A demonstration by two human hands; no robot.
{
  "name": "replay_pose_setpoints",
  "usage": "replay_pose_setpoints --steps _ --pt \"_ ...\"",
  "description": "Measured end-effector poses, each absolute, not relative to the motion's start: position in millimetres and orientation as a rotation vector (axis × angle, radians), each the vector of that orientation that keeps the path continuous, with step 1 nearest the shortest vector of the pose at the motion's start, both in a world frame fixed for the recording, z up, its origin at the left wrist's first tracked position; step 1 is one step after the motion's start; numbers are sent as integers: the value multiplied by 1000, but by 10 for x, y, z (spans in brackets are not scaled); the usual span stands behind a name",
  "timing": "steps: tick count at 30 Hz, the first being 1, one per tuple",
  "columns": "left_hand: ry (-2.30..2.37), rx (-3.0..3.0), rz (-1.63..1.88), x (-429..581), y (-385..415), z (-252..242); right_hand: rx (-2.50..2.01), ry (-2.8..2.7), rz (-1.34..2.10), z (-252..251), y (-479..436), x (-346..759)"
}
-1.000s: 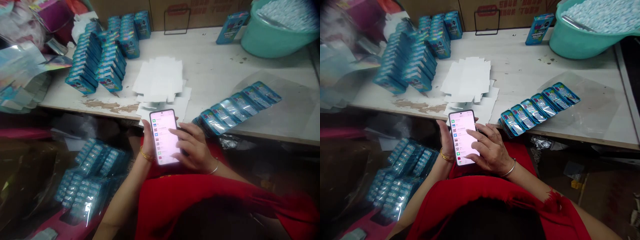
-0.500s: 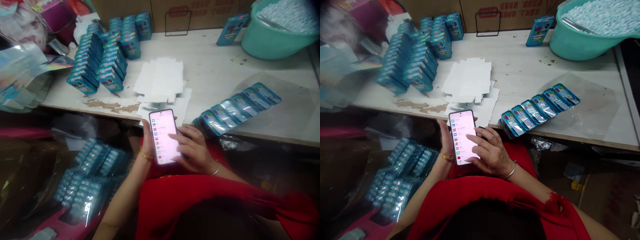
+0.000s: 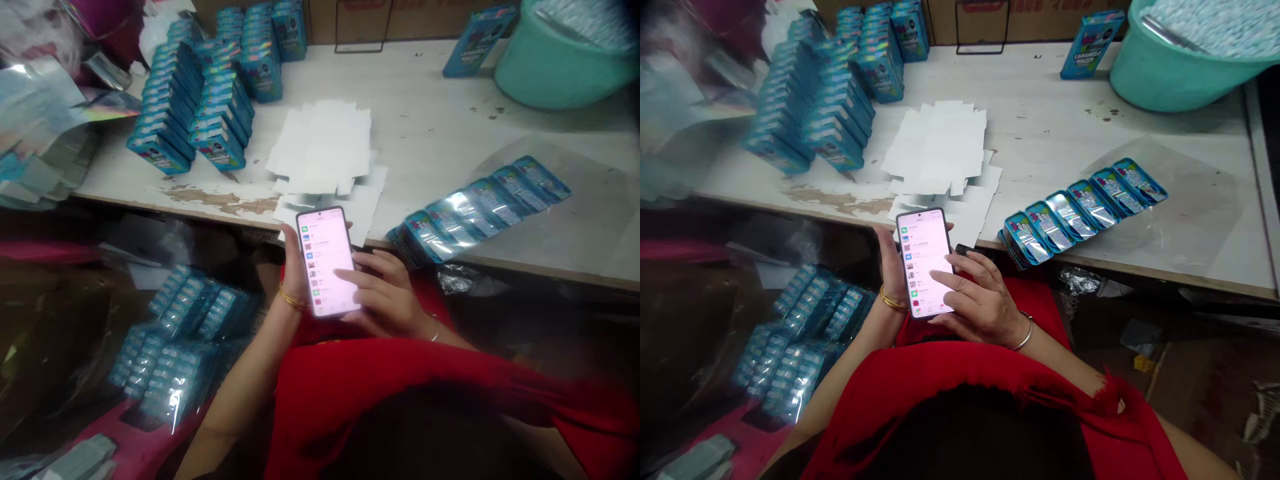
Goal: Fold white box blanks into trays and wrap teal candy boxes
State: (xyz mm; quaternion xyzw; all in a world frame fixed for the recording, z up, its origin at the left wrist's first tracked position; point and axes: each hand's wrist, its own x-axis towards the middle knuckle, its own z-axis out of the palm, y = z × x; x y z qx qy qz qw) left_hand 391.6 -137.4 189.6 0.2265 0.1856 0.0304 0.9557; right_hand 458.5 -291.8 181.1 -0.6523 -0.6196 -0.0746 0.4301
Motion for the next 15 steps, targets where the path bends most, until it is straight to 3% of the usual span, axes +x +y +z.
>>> replay_pose_setpoints --steps 15 --pt "341 427 58 3906 -1343 1877 -1656 -1527 -178 1785 -2896 4587"
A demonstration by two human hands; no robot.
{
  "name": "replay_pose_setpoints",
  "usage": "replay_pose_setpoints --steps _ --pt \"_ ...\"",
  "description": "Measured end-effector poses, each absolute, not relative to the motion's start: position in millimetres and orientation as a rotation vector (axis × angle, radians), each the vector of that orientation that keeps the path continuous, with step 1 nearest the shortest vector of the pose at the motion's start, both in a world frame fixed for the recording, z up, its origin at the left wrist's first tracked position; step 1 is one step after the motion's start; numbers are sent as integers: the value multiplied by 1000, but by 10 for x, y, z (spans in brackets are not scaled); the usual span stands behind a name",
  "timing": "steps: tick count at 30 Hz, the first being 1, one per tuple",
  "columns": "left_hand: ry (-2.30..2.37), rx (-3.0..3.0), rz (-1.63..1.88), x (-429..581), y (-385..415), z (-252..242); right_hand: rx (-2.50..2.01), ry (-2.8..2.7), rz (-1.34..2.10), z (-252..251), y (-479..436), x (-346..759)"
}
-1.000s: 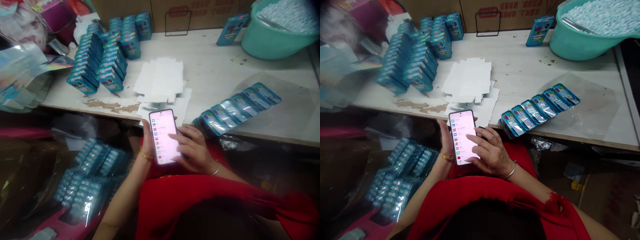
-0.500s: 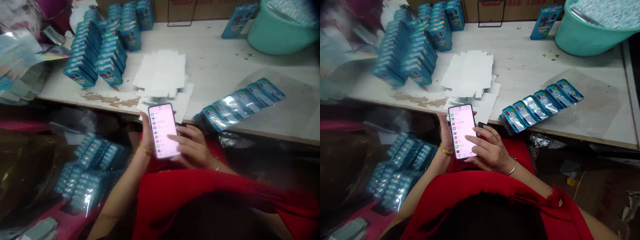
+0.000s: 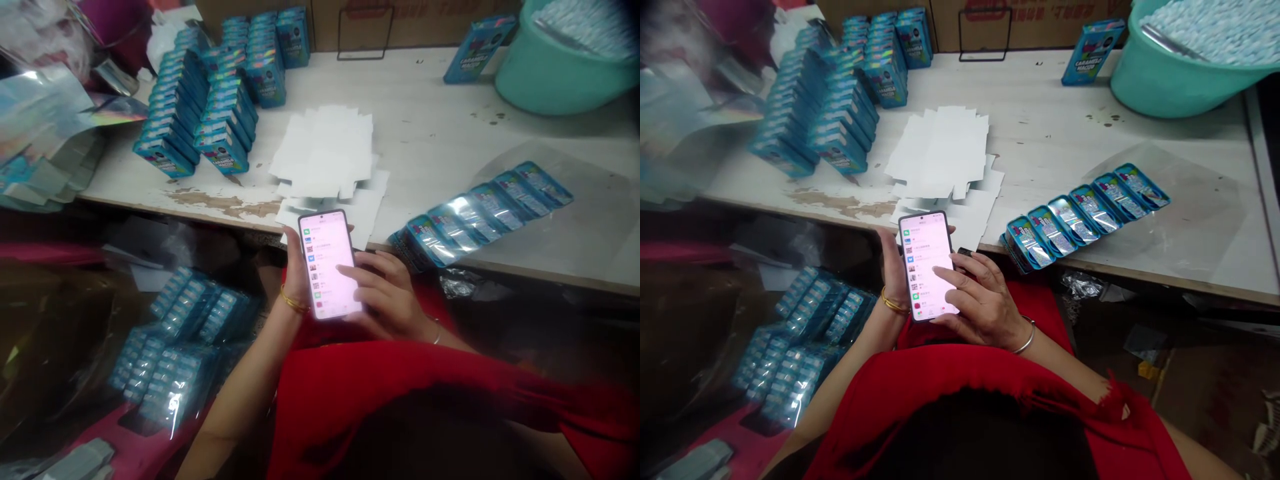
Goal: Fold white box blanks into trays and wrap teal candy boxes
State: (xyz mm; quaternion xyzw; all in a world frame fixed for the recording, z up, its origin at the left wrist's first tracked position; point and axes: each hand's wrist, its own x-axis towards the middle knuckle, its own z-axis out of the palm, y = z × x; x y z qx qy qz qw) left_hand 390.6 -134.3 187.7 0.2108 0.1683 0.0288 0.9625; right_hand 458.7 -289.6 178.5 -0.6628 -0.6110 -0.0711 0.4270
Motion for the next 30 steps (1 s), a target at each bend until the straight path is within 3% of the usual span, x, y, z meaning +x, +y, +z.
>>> replay_pose_setpoints --steps 30 --pt "339 455 73 3910 -1337 1833 -1675 -1547 -108 1840 -2925 4674"
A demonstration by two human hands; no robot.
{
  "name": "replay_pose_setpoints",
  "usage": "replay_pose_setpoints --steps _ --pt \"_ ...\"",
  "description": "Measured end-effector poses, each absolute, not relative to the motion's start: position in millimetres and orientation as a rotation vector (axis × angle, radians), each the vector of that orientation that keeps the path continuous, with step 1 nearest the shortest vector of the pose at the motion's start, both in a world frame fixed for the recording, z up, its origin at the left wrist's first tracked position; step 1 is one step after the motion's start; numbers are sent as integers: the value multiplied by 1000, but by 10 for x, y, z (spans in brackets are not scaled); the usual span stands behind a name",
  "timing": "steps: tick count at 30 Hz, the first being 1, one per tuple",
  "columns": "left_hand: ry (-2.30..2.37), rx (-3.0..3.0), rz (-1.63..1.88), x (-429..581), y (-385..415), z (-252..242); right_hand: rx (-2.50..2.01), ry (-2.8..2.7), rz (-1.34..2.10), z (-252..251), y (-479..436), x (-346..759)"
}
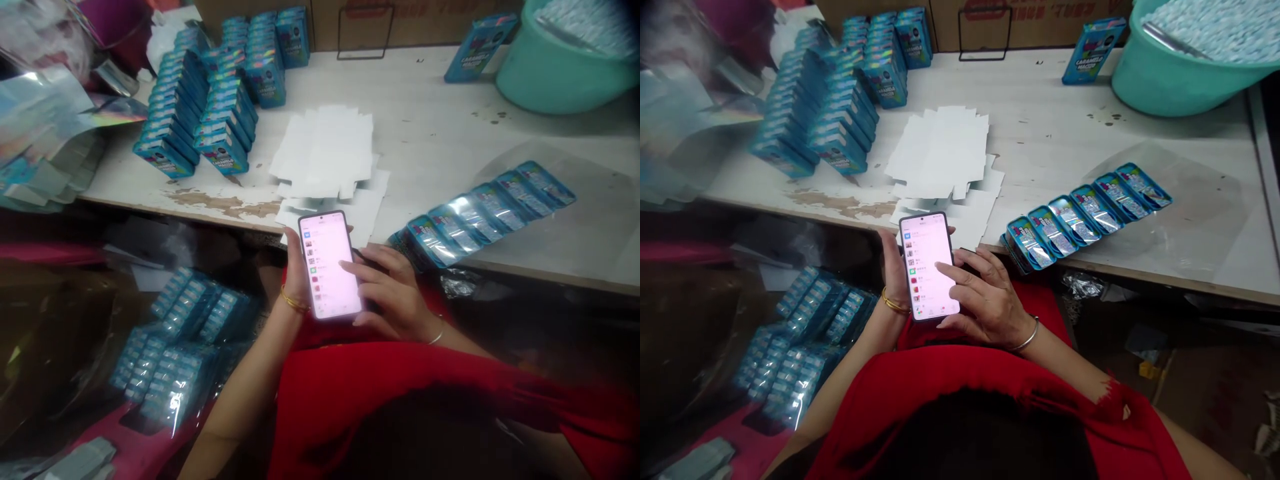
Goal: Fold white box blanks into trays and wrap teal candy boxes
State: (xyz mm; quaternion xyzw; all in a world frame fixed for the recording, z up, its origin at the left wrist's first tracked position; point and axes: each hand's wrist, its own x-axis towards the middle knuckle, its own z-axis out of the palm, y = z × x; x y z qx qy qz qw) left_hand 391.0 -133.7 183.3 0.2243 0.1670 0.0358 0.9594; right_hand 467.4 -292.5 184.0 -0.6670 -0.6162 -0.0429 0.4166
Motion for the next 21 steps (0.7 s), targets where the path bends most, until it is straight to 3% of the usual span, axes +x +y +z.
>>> replay_pose_setpoints --steps 21 --pt "426 410 76 3935 -1379 1872 -1661 -1562 -84 1834 -2856 4651"
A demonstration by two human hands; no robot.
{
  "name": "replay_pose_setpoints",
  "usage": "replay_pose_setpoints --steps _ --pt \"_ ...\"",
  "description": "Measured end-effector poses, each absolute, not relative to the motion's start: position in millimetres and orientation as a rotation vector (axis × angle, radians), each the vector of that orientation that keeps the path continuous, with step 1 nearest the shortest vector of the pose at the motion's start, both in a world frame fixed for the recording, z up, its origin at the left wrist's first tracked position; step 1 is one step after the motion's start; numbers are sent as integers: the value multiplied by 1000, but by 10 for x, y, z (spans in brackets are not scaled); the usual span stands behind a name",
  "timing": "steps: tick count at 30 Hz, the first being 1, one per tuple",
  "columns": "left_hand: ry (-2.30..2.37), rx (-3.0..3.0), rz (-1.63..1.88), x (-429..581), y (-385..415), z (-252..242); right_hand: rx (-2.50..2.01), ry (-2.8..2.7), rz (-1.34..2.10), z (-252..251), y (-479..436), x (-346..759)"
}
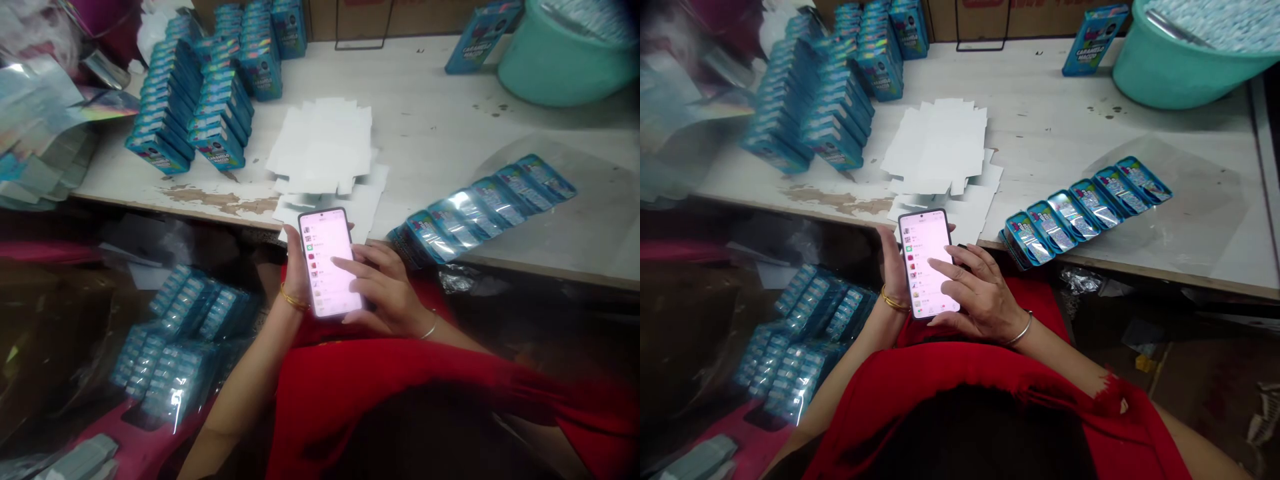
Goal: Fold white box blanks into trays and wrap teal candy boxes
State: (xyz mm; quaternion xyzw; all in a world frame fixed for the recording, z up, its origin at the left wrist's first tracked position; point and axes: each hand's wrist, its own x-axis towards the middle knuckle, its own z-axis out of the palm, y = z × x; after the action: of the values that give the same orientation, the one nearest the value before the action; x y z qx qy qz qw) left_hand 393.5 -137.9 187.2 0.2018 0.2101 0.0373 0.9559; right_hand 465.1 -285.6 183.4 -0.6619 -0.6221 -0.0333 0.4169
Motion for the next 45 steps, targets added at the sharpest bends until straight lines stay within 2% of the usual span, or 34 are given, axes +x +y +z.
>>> replay_pose_setpoints --steps 45 --pt "371 419 70 3912 -1339 1842 -1713 -1534 -195 1807 -2857 4729"
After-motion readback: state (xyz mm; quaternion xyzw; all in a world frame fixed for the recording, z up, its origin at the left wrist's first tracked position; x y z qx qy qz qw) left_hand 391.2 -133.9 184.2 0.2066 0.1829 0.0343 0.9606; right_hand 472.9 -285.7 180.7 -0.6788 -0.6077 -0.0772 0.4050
